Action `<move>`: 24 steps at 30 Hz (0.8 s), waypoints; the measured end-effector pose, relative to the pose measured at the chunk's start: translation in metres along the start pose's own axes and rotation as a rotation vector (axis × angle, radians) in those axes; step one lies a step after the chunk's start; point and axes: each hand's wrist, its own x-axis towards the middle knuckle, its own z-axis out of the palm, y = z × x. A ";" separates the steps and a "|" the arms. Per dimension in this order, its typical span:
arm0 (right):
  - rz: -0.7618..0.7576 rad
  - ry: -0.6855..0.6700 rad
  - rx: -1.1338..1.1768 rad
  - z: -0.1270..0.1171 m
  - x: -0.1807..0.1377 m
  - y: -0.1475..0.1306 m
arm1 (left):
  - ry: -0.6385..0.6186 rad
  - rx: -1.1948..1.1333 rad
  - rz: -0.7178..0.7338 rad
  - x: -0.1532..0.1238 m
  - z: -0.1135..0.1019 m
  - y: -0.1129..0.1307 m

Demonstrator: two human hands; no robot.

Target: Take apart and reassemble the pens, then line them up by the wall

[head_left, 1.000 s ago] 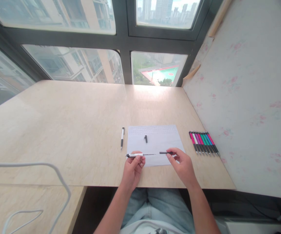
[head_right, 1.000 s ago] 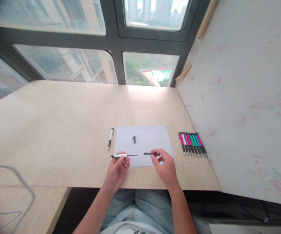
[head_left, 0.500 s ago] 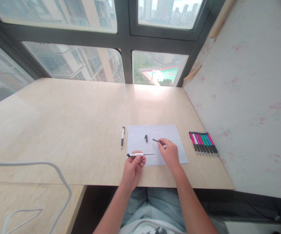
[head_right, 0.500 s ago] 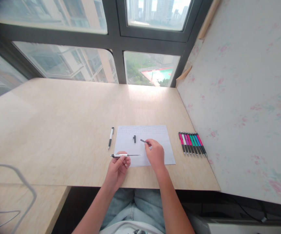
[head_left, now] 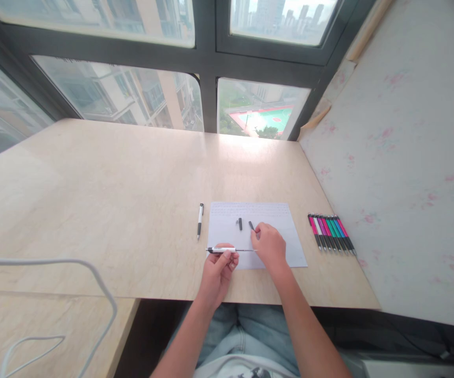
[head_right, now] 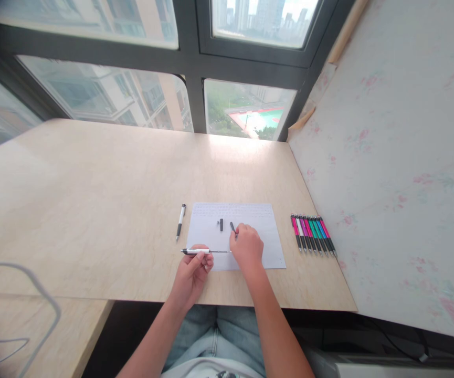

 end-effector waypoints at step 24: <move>-0.128 -0.279 0.918 -0.040 -0.027 0.012 | 0.020 0.026 -0.017 0.000 0.003 0.001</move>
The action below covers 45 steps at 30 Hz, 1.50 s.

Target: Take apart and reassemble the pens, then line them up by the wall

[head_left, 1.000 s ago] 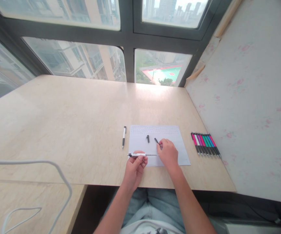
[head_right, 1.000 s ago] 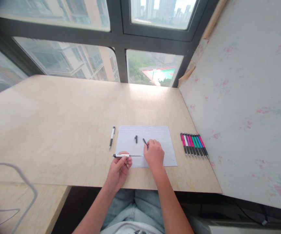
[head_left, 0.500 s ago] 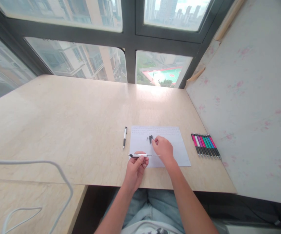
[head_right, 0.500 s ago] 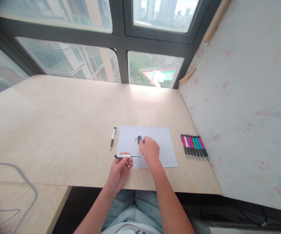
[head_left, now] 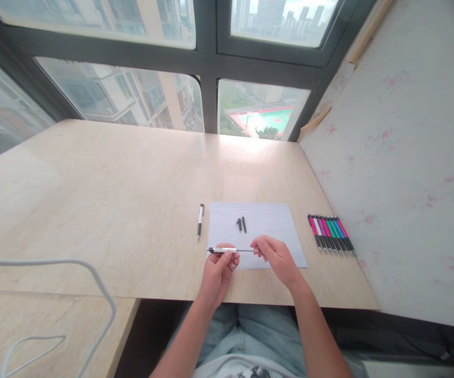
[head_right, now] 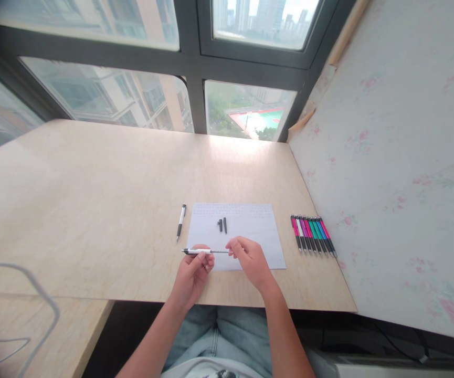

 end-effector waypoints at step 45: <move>-0.127 0.035 -0.226 0.000 -0.025 -0.013 | -0.065 0.150 0.036 -0.003 0.004 0.000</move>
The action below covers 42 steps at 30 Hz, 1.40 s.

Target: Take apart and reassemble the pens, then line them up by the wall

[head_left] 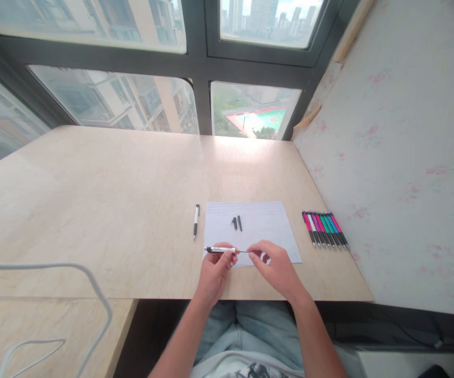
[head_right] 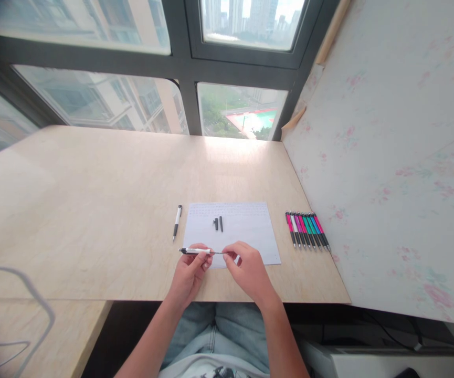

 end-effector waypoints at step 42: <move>-0.068 0.048 -0.078 0.000 0.001 -0.009 | -0.039 -0.031 -0.054 0.002 -0.006 -0.001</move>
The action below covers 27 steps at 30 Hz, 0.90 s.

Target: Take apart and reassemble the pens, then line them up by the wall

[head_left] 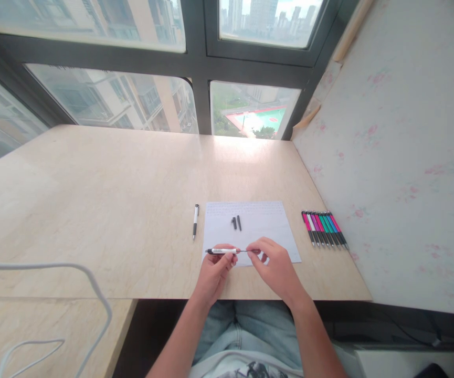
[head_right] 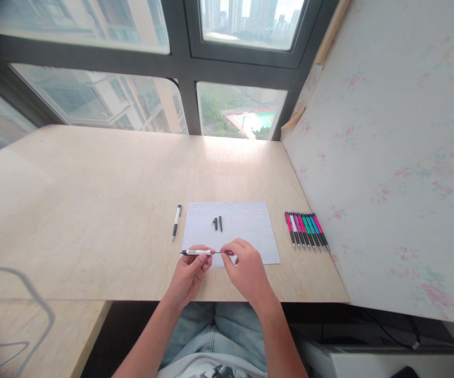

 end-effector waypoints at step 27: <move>0.152 0.050 -0.145 -0.007 -0.004 0.046 | 0.041 -0.078 0.032 0.001 0.002 0.002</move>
